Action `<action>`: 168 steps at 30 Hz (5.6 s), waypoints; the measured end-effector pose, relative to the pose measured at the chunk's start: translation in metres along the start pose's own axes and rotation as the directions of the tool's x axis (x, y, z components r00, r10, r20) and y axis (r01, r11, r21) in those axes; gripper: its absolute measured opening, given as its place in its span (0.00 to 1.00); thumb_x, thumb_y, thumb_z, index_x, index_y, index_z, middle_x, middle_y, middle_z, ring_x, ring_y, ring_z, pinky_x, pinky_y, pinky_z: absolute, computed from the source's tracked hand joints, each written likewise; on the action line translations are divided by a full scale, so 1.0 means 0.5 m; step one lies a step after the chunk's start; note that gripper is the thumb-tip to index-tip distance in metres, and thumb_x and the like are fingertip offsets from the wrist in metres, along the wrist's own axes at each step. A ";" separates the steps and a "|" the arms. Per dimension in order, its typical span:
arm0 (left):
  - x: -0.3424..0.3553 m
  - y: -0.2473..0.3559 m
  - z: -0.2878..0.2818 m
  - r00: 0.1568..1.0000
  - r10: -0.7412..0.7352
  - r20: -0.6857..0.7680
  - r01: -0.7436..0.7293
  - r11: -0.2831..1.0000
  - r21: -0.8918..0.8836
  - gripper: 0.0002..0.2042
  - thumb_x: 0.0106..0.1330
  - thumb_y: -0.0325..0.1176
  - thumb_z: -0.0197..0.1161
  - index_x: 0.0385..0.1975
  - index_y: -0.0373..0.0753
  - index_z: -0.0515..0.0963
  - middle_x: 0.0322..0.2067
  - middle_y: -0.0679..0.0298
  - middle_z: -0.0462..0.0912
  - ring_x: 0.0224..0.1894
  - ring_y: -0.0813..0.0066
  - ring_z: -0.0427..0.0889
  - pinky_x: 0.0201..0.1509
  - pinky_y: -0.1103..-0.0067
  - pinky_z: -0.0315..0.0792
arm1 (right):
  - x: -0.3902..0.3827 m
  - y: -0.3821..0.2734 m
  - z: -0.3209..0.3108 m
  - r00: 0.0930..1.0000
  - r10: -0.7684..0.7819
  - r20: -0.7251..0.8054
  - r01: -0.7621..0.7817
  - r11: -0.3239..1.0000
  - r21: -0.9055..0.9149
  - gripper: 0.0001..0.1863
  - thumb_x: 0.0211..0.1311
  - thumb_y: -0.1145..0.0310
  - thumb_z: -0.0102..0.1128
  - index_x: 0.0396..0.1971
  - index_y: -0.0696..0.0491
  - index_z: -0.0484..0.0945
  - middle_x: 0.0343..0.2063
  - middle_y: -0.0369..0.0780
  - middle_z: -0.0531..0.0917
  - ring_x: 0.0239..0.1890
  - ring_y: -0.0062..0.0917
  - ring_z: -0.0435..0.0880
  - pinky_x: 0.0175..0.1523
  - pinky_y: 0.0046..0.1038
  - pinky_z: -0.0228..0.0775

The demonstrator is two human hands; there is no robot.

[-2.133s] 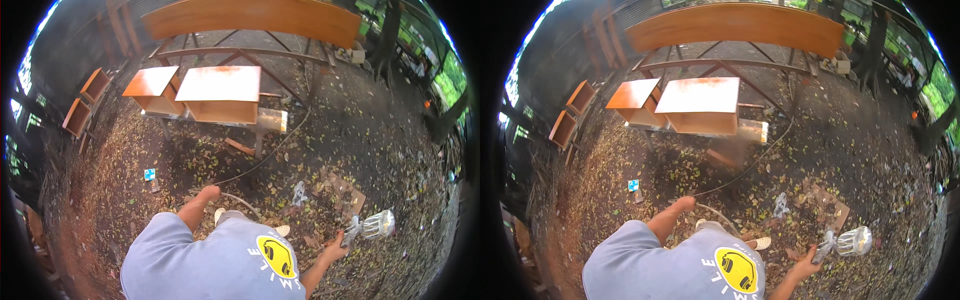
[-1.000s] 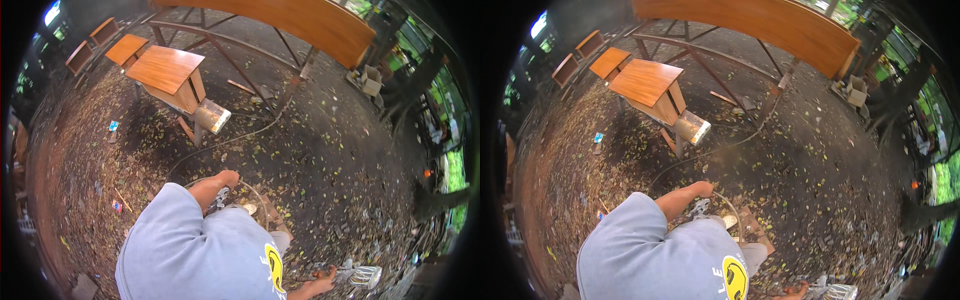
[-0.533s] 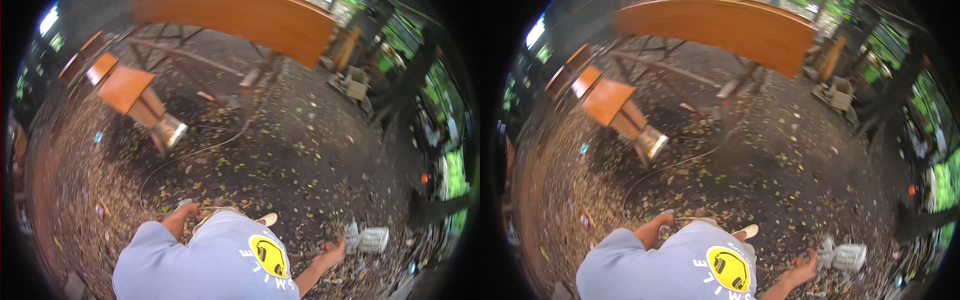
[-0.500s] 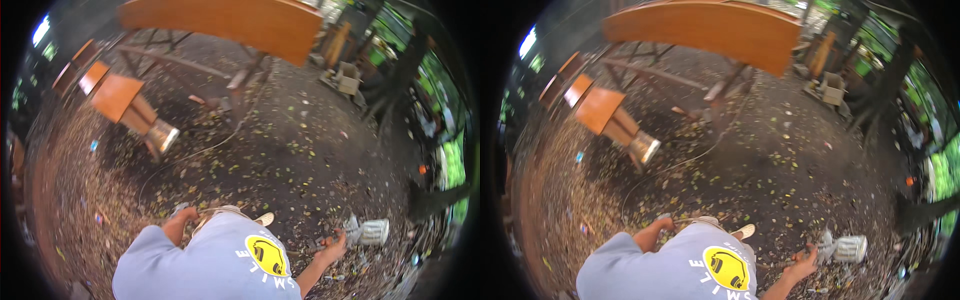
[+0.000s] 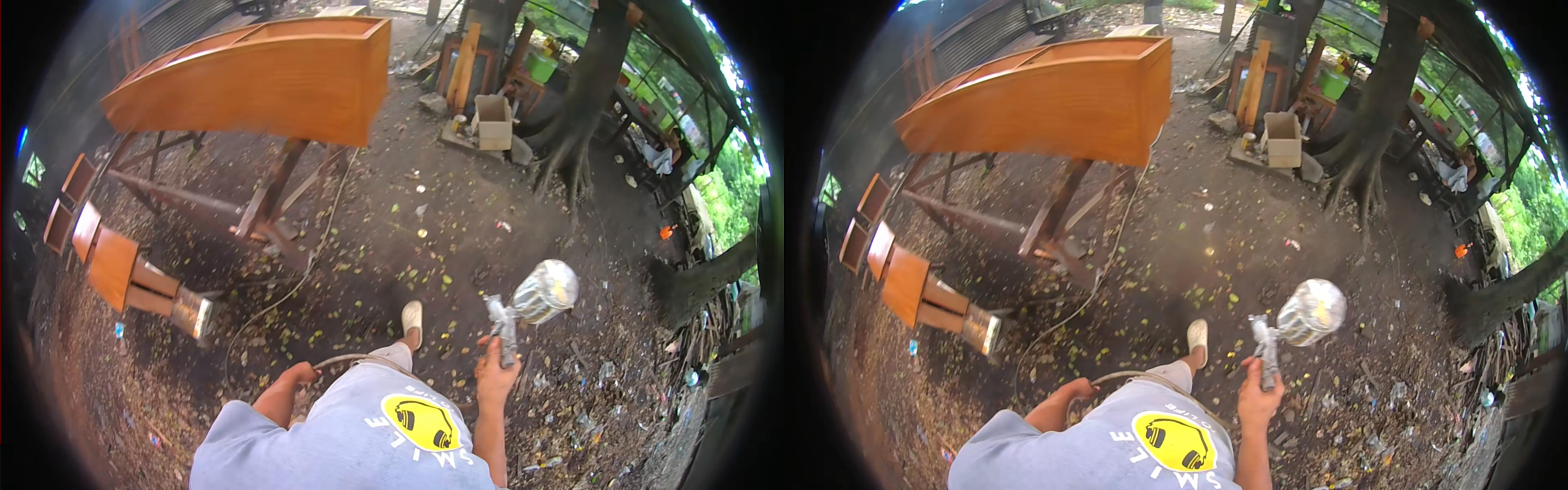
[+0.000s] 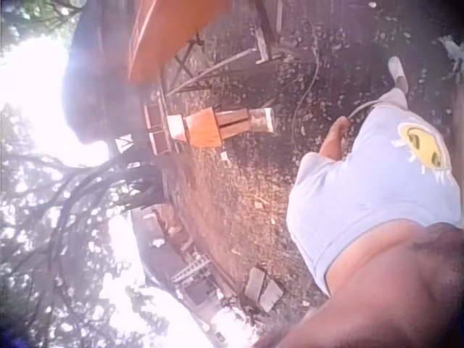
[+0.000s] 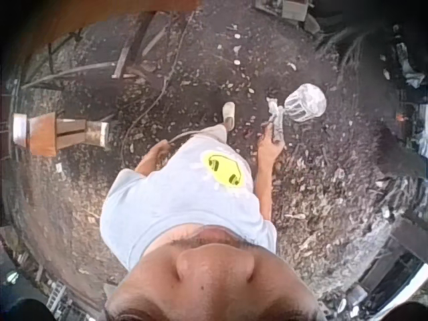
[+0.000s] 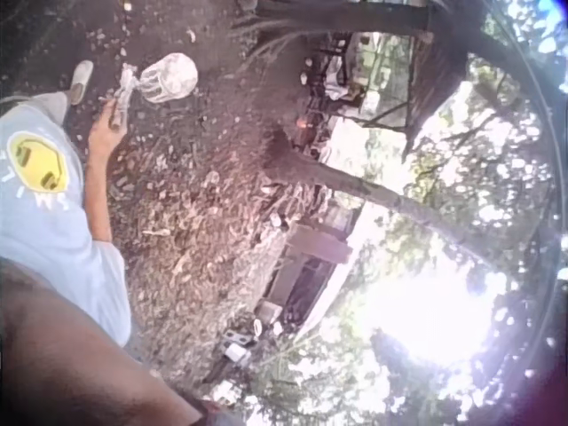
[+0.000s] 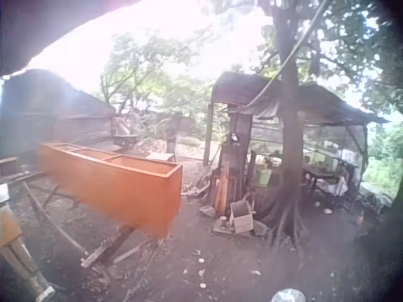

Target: The person uses a spray gun to apply a clear finish to multiple wooden furniture pieces arranged on stands outdoors. They move between a large curved panel and several smaller box-like cabinets, spraying the top and side surfaces in steady passes.

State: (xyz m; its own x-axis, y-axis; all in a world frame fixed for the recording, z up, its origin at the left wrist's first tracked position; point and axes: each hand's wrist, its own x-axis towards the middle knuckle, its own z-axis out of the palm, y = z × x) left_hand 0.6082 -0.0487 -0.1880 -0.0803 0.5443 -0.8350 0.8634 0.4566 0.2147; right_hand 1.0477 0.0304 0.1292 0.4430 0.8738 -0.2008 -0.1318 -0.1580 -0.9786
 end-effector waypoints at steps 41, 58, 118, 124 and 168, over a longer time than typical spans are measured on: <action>1.003 1.117 -1.032 0.911 -0.393 0.128 0.380 0.674 -0.633 0.26 0.70 0.53 0.53 0.32 0.33 0.86 0.31 0.48 0.87 0.41 0.51 0.87 0.50 0.61 0.77 | 2.052 -0.358 1.205 0.753 0.117 0.648 0.030 0.977 -0.211 0.12 0.69 0.62 0.62 0.30 0.56 0.80 0.12 0.29 0.68 0.11 0.12 0.63 0.16 0.20 0.53; 1.386 1.187 -1.650 0.679 -0.733 0.036 0.450 0.378 -0.809 0.20 0.66 0.48 0.62 0.44 0.36 0.84 0.44 0.45 0.84 0.51 0.46 0.82 0.56 0.60 0.75 | 2.534 -0.396 2.125 0.519 0.240 0.820 0.015 0.957 -0.290 0.11 0.69 0.66 0.61 0.28 0.57 0.81 0.10 0.28 0.67 0.09 0.11 0.60 0.15 0.21 0.47; 2.039 -0.987 -3.916 0.446 -0.624 0.642 0.080 -0.686 -0.723 0.27 0.70 0.55 0.54 0.48 0.34 0.82 0.46 0.50 0.85 0.44 0.50 0.87 0.46 0.61 0.79 | 1.486 -0.112 5.660 -0.348 0.329 0.878 0.319 0.922 -0.220 0.09 0.69 0.68 0.61 0.31 0.56 0.82 0.14 0.26 0.71 0.13 0.08 0.65 0.19 0.17 0.52; 1.847 -1.483 -4.247 0.422 -0.776 0.469 0.104 -0.473 -0.875 0.34 0.74 0.59 0.45 0.22 0.31 0.82 0.17 0.50 0.83 0.23 0.54 0.86 0.33 0.59 0.79 | 1.285 -0.030 5.948 -0.298 0.161 0.941 0.339 0.939 -0.053 0.11 0.70 0.63 0.63 0.32 0.55 0.83 0.18 0.28 0.75 0.17 0.09 0.68 0.21 0.17 0.54; 1.811 -2.330 -4.312 0.642 -0.077 0.763 0.038 -0.991 -0.132 0.21 0.68 0.46 0.59 0.58 0.44 0.79 0.60 0.54 0.77 0.64 0.55 0.75 0.63 0.58 0.71 | -0.613 0.399 6.477 -0.861 0.425 -0.278 0.374 0.901 0.219 0.16 0.70 0.59 0.62 0.38 0.59 0.84 0.23 0.33 0.82 0.24 0.14 0.72 0.31 0.23 0.65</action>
State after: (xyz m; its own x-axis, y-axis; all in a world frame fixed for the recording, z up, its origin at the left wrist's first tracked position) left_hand -1.5442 1.4294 -0.1018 0.2623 -0.2220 -0.9391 -0.9239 -0.3388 -0.1780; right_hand -1.9862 1.2207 0.1419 -0.1909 -0.9478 -0.2555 -0.1479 0.2850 -0.9470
